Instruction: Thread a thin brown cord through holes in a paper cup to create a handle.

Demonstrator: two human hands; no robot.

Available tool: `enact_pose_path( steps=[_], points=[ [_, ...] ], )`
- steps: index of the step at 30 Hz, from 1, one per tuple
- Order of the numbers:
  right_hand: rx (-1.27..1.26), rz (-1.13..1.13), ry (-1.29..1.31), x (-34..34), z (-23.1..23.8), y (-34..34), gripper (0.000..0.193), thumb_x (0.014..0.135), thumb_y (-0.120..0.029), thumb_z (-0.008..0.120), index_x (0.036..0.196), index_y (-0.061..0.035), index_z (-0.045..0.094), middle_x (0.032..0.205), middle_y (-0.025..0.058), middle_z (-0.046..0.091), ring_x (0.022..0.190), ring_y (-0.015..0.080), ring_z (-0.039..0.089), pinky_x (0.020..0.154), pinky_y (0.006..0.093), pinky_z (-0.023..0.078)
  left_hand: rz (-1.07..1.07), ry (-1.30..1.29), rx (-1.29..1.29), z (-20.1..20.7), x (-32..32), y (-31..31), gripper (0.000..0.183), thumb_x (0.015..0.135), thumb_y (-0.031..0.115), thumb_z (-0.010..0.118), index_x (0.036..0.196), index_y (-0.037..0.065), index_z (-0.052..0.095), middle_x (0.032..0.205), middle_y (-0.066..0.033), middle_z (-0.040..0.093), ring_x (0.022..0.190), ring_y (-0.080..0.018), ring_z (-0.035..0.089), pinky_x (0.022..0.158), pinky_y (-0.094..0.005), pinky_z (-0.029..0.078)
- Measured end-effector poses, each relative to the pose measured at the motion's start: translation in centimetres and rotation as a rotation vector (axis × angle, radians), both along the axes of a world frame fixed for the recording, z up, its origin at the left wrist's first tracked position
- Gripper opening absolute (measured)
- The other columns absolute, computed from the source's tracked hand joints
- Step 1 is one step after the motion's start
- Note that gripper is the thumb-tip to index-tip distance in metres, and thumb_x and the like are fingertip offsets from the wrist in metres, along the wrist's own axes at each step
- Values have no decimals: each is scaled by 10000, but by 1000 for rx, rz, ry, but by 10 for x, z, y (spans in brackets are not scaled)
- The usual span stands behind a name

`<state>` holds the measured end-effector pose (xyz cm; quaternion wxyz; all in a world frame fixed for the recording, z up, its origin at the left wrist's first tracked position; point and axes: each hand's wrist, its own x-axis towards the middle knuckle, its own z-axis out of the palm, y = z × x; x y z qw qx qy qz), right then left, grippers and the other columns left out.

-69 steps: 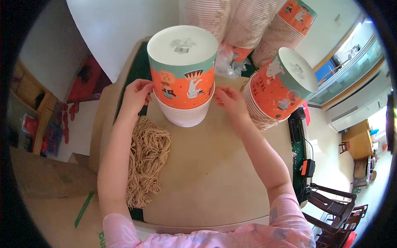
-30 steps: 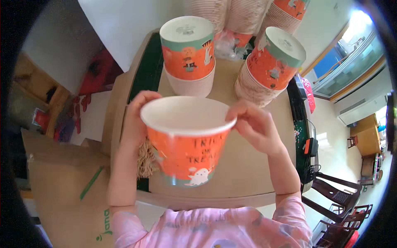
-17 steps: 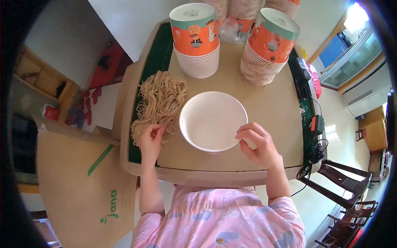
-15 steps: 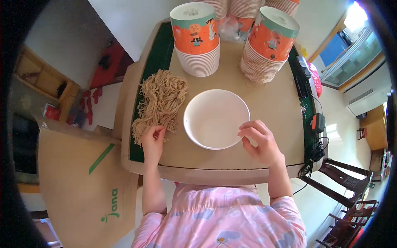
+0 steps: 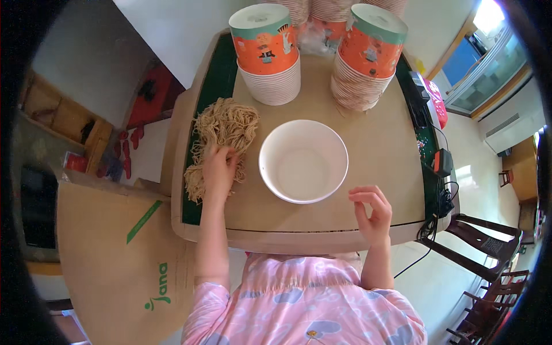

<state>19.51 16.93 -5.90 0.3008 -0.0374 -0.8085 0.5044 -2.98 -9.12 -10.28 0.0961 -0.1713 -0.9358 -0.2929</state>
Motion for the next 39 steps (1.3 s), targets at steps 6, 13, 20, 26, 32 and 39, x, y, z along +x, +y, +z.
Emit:
enact_pose_path(
  steps=[6, 13, 20, 26, 32, 39],
  points=[
    [-26, 53, -5, 9, -8, -3, 220, 729, 171, 506, 830, 15, 622, 882, 123, 644, 807, 210, 625, 677, 280, 493, -77, -268, -412, -2, 36, -14, 64, 804, 59, 603, 819, 4, 632, 939, -184, 585, 925, -353, 573, 773, -444, 472],
    [-45, 280, -170, 10, -28, -24, 193, 742, 128, 535, 860, 11, 632, 876, 126, 640, 822, 235, 634, 693, 306, 508, -228, -495, -257, -15, 112, -48, 56, 795, 88, 641, 784, 34, 630, 868, -143, 608, 785, -321, 605, 687, -419, 484],
    [-167, 454, -344, 7, -45, -46, 160, 799, 76, 561, 934, 10, 617, 931, 112, 635, 870, 251, 629, 715, 320, 512, -10, -171, 118, -21, 101, -46, 91, 805, 39, 653, 885, 21, 614, 747, -117, 582, 647, -232, 588, 597, -324, 461],
    [-135, 462, -373, 7, -46, -54, 144, 819, 51, 565, 940, -3, 622, 930, 104, 635, 862, 251, 628, 735, 323, 508, 211, -157, 50, -33, 48, -23, 181, 846, 172, 645, 917, 6, 628, 792, -142, 635, 718, -267, 627, 629, -364, 473],
    [-176, 478, -361, 9, -43, -56, 131, 831, 51, 562, 934, 0, 625, 920, 102, 634, 857, 233, 631, 740, 307, 506, 232, -253, 0, -28, 28, -7, 207, 846, 191, 646, 918, -2, 650, 753, -141, 652, 692, -283, 632, 633, -372, 480],
    [-391, 356, -406, 1, -70, -70, 151, 911, -37, 553, 1027, 19, 632, 910, 88, 639, 873, 156, 625, 761, 285, 502, -12, -268, 253, -22, 50, -11, 124, 817, 91, 659, 890, -8, 672, 779, -143, 666, 679, -221, 636, 640, -305, 484]
  ],
)
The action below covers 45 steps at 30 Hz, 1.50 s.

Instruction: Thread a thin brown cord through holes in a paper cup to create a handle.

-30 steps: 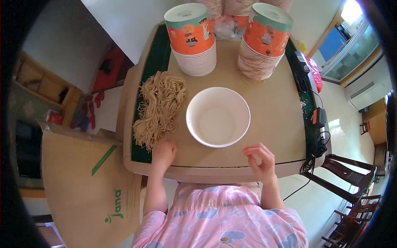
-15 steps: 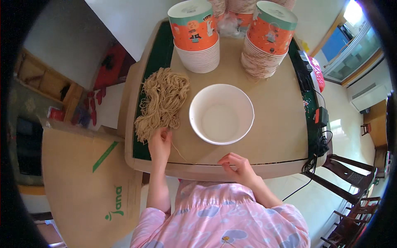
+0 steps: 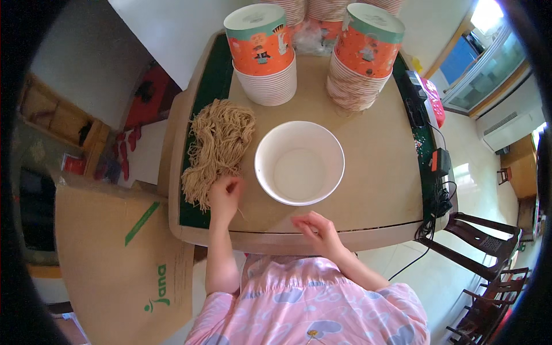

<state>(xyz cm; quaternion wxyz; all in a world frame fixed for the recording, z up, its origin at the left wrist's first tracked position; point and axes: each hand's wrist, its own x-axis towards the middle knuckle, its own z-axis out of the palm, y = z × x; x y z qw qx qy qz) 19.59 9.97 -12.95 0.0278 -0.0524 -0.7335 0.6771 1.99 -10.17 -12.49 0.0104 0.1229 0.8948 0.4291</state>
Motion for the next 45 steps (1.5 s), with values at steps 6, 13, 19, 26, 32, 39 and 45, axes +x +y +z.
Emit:
enact_pose_path(
  steps=[6, 13, 19, 26, 32, 39, 45],
  points=[
    [-363, 31, -287, -17, -19, -9, 227, 950, -166, 549, 1006, 33, 645, 872, 44, 651, 821, 110, 604, 739, 249, 496, -375, -102, 105, 22, 100, 26, 80, 781, 57, 700, 832, 6, 665, 744, -94, 625, 640, -187, 601, 588, -301, 467],
    [-745, -76, -252, -9, -2, 0, 202, 962, -192, 528, 949, -11, 617, 851, 59, 656, 793, 122, 622, 719, 271, 510, -419, -144, -68, 21, 126, 29, 104, 770, 94, 706, 829, 21, 661, 781, -121, 637, 694, -292, 633, 602, -359, 493],
    [-1050, -445, -68, 5, 27, 59, 145, 986, -173, 468, 910, -64, 526, 690, 14, 502, 600, 103, 459, 589, 248, 414, -739, -185, -285, 18, 131, 6, 92, 773, 161, 644, 778, 72, 668, 774, -104, 632, 722, -301, 631, 648, -400, 507],
    [-638, -511, 78, 11, 45, 77, 128, 974, -134, 481, 893, -49, 533, 709, 7, 497, 627, 89, 454, 572, 228, 396, -676, -210, -279, 32, 128, 12, 99, 794, 133, 645, 798, 35, 634, 801, -116, 624, 755, -298, 627, 659, -376, 497],
    [86, 44, -428, 29, 41, 55, 335, 962, -238, 539, 776, 12, 659, 646, 7, 593, 633, 77, 552, 602, 242, 470, -415, -194, 17, 52, 124, 54, 88, 793, 76, 679, 805, 25, 608, 745, -82, 575, 600, -171, 572, 544, -294, 444],
    [-424, -118, -214, 31, 6, 38, 259, 963, -228, 536, 925, 11, 629, 817, 38, 646, 770, 111, 606, 682, 269, 497, -623, -26, -28, 56, 138, 82, 116, 783, 120, 698, 795, 45, 611, 762, -79, 584, 614, -227, 599, 554, -337, 468],
    [-1014, -231, -280, 19, 33, 66, 156, 992, -182, 459, 967, -39, 519, 769, 66, 594, 635, 120, 567, 574, 237, 476, -583, -118, -103, 49, 138, 83, 78, 776, 85, 670, 781, 66, 595, 794, -78, 601, 670, -275, 616, 580, -374, 485]
  ],
)
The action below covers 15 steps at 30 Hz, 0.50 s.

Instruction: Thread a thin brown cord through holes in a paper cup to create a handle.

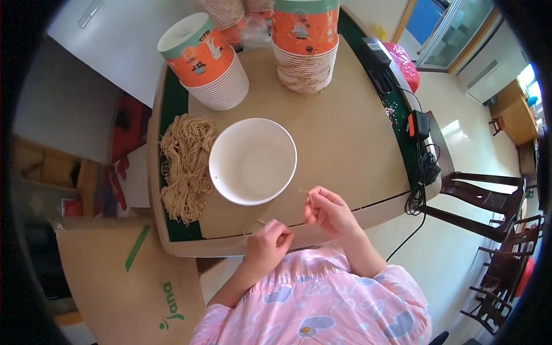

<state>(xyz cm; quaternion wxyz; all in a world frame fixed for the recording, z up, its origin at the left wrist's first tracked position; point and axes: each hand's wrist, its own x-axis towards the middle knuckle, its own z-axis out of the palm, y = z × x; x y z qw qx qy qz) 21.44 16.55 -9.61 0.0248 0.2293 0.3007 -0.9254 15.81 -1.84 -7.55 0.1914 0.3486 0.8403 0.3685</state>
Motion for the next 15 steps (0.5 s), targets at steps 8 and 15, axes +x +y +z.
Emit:
enact_pose_path(
  steps=[8, 15],
  points=[
    [62, -265, 119, 2, 5, 28, 71, 974, -125, 481, 1032, -92, 506, 639, -69, 316, 541, 46, 276, 474, 201, 230, -94, 44, -19, -5, -8, -5, 59, 761, 57, 679, 779, 33, 628, 773, -92, 587, 667, -241, 612, 584, -344, 474],
    [206, -329, 190, 4, 2, 44, 93, 963, -74, 479, 1051, -101, 470, 668, -59, 322, 551, 43, 270, 480, 209, 243, -244, 156, -238, 7, -13, -12, 71, 770, 102, 670, 816, 74, 625, 836, -68, 587, 763, -267, 616, 666, -395, 499]
  ],
)
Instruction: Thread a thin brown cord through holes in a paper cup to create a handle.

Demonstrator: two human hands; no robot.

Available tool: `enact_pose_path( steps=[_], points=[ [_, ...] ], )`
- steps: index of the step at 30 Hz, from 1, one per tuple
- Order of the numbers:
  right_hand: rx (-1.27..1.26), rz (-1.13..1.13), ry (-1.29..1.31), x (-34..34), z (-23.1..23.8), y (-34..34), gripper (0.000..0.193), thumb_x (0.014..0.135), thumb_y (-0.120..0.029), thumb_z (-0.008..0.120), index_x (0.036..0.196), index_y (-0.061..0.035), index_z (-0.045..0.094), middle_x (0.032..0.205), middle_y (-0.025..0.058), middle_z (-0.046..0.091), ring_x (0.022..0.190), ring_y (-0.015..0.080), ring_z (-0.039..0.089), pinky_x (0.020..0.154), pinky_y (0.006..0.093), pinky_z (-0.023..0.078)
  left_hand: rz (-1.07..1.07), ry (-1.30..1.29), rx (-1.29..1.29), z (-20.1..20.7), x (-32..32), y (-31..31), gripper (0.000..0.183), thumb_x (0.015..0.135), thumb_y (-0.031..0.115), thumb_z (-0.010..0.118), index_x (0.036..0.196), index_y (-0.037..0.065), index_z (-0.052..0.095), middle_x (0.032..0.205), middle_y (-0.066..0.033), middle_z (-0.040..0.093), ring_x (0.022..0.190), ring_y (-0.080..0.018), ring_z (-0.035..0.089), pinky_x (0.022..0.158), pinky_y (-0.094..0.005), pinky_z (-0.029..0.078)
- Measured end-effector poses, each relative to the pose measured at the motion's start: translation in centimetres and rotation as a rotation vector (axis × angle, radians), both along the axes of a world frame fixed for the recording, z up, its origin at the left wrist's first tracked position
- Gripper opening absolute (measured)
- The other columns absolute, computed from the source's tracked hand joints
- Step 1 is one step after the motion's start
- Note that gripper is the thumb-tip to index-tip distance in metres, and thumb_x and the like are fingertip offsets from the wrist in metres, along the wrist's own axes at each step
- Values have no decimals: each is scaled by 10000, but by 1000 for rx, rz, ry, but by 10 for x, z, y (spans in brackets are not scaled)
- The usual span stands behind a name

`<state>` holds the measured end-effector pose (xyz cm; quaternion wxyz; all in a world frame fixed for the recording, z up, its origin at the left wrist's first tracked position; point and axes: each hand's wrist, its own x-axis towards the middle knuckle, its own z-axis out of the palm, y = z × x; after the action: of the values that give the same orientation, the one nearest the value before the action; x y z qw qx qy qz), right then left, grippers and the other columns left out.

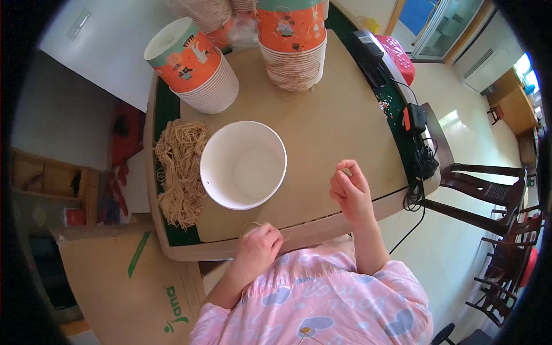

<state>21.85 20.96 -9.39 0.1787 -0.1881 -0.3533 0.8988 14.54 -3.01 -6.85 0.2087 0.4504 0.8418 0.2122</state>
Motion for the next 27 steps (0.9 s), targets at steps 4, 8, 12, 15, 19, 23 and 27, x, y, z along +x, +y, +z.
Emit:
enact_pose_path(
  steps=[4, 8, 12, 15, 19, 23, 27],
  points=[
    [114, -42, -2, -2, 5, -9, 94, 955, -59, 480, 1038, -92, 449, 688, -46, 337, 563, 52, 288, 496, 208, 255, 120, 299, 278, 58, -14, 56, 227, 761, 150, 706, 961, 84, 622, 865, -67, 591, 880, -270, 588, 782, -412, 462],
    [202, 1, 5, -3, 8, -22, 117, 947, -59, 482, 1046, -100, 434, 726, -21, 362, 603, 69, 325, 530, 212, 279, 183, 461, 93, 42, -45, 75, 241, 778, 160, 693, 976, 59, 599, 906, -96, 617, 922, -272, 559, 843, -400, 395],
    [171, 92, 87, 2, -1, -30, 165, 946, -55, 488, 1093, -104, 431, 788, 17, 476, 654, 82, 417, 571, 214, 349, 135, 416, 71, 40, -48, 36, 157, 785, 124, 666, 916, 58, 612, 874, -81, 628, 864, -265, 570, 807, -387, 396],
    [323, 173, 104, 2, 1, -38, 235, 936, -25, 508, 1144, -93, 424, 874, 72, 582, 744, 107, 529, 650, 228, 435, 152, 472, 47, 46, -52, 14, 119, 770, 103, 670, 888, 96, 658, 884, -46, 638, 860, -224, 585, 866, -390, 386],
    [266, 330, 81, 1, 15, -49, 399, 921, -20, 557, 1276, -73, 382, 927, 132, 660, 795, 125, 618, 711, 238, 487, 183, 249, 330, 67, -37, 15, 262, 731, 100, 720, 988, 92, 674, 934, -66, 626, 883, -252, 588, 828, -387, 444],
    [139, 548, 175, 3, 24, -53, 578, 909, -17, 578, 1403, -57, 281, 957, 142, 666, 749, 114, 622, 688, 236, 499, 112, -232, 468, 58, -25, 16, 291, 723, 38, 741, 1008, 81, 699, 902, -64, 611, 823, -217, 604, 703, -320, 494],
    [107, 553, 97, 6, 30, -58, 568, 913, -5, 566, 1403, -45, 281, 918, 100, 649, 762, 104, 612, 668, 208, 479, 108, -332, 575, 39, -19, 20, 149, 732, 14, 737, 875, 39, 703, 847, -67, 588, 733, -172, 596, 631, -268, 478]
  ],
)
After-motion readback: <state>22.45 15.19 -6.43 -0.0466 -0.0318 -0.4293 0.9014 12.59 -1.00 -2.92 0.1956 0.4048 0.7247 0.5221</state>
